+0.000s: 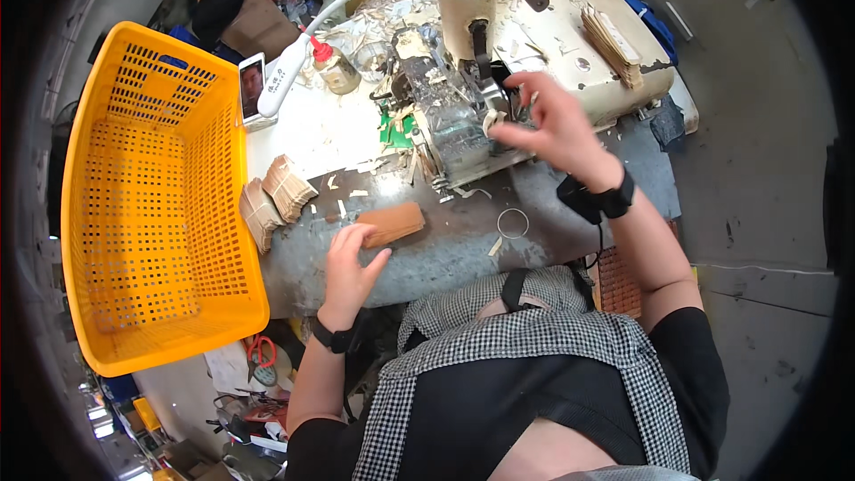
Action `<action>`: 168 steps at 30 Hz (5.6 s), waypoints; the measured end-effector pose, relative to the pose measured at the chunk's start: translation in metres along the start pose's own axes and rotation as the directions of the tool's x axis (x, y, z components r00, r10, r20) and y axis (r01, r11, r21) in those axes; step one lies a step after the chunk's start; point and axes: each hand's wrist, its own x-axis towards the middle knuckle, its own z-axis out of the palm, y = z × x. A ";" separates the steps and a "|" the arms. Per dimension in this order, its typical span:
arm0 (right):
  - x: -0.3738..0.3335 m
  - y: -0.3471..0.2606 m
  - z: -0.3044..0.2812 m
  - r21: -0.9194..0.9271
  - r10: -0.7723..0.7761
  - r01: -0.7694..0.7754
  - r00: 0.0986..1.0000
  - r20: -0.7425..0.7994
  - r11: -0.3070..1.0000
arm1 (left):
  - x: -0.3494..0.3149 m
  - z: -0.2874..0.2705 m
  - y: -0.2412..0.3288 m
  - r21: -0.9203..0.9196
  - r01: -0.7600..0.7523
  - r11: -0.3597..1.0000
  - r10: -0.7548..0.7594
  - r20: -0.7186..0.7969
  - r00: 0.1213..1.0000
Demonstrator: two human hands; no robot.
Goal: Skiving the edges of leather pieces using an industrial skiving machine.
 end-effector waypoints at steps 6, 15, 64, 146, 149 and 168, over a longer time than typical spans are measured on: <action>0.006 0.018 0.008 0.198 0.075 -0.023 0.963 -0.260 0.980 | 0.016 0.015 0.008 0.238 -0.164 0.957 0.151 0.070 0.986; -0.007 0.012 0.034 0.009 0.023 -0.023 0.999 -0.026 1.000 | 0.034 0.024 -0.002 0.380 -0.268 0.885 0.167 0.278 0.946; -0.094 -0.084 0.038 -0.108 -0.210 0.224 0.970 0.125 0.969 | 0.064 0.046 0.089 -0.771 0.595 -0.228 0.020 0.607 0.794; -0.061 -0.057 0.021 0.661 0.424 -0.643 0.760 0.492 0.387 | 0.149 0.019 0.082 0.218 -0.854 0.472 0.862 0.089 0.499; -0.061 -0.054 0.025 0.646 0.453 -0.641 0.761 0.464 0.415 | 0.154 0.024 0.080 0.213 -0.867 0.451 0.882 0.043 0.470; -0.061 -0.050 0.038 0.659 0.490 -0.577 0.801 0.343 0.483 | 0.160 0.023 0.072 0.226 -0.881 0.417 0.900 0.031 0.434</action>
